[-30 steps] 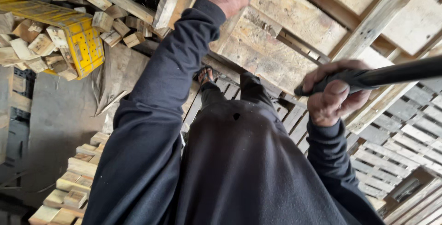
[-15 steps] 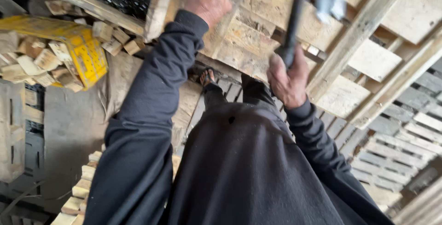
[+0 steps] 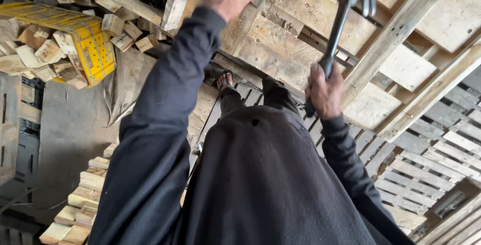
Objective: The person assembles small wooden blocks into a pallet structure using a hammer and nails. They position blocks, drive nails, and occasionally adjust pieces to fit.
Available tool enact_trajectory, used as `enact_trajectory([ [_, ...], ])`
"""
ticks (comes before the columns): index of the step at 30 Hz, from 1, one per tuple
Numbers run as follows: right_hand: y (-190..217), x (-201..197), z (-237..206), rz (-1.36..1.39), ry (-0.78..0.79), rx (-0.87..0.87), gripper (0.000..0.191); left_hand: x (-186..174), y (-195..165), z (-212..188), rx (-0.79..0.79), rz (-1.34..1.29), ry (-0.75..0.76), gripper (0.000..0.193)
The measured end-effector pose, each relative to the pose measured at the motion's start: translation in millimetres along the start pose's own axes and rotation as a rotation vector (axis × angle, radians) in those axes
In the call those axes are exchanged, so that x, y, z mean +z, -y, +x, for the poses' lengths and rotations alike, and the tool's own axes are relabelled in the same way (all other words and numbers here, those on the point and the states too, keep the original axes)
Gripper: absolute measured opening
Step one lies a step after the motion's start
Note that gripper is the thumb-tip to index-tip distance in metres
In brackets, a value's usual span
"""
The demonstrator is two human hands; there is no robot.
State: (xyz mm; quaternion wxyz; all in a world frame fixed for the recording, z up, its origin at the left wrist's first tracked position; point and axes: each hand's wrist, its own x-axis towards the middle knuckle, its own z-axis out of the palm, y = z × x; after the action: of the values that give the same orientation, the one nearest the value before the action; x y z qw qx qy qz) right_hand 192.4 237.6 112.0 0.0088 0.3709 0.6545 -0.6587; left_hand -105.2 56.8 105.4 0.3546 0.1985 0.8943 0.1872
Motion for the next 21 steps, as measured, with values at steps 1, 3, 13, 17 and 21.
enact_trajectory([
  [1, -5.8, -10.0, -10.3, -0.1, -0.014, 0.044, 0.03, 5.4, 1.0, -13.1, 0.201, -0.106, -0.349, 0.058],
  [3, -25.4, -25.0, -31.6, -0.156, -0.026, 0.103, 0.032, 32.9, 7.6, -44.8, 0.639, -0.309, -0.999, 0.103],
  [13, -46.1, -20.9, -67.5, -0.273, 0.003, 0.303, 0.024, 251.8, 46.6, -87.9, 0.155, -0.363, -0.646, 0.106],
  [17, 21.9, -26.8, -83.3, 0.078, 0.155, -0.514, 0.029, 258.7, 60.1, -87.7, 0.182, -0.368, -0.675, 0.106],
  [21, 29.9, -41.4, -90.1, 0.212, 0.136, -1.022, 0.044, 259.0, 61.9, -84.7, 0.212, -0.36, -0.678, 0.111],
])
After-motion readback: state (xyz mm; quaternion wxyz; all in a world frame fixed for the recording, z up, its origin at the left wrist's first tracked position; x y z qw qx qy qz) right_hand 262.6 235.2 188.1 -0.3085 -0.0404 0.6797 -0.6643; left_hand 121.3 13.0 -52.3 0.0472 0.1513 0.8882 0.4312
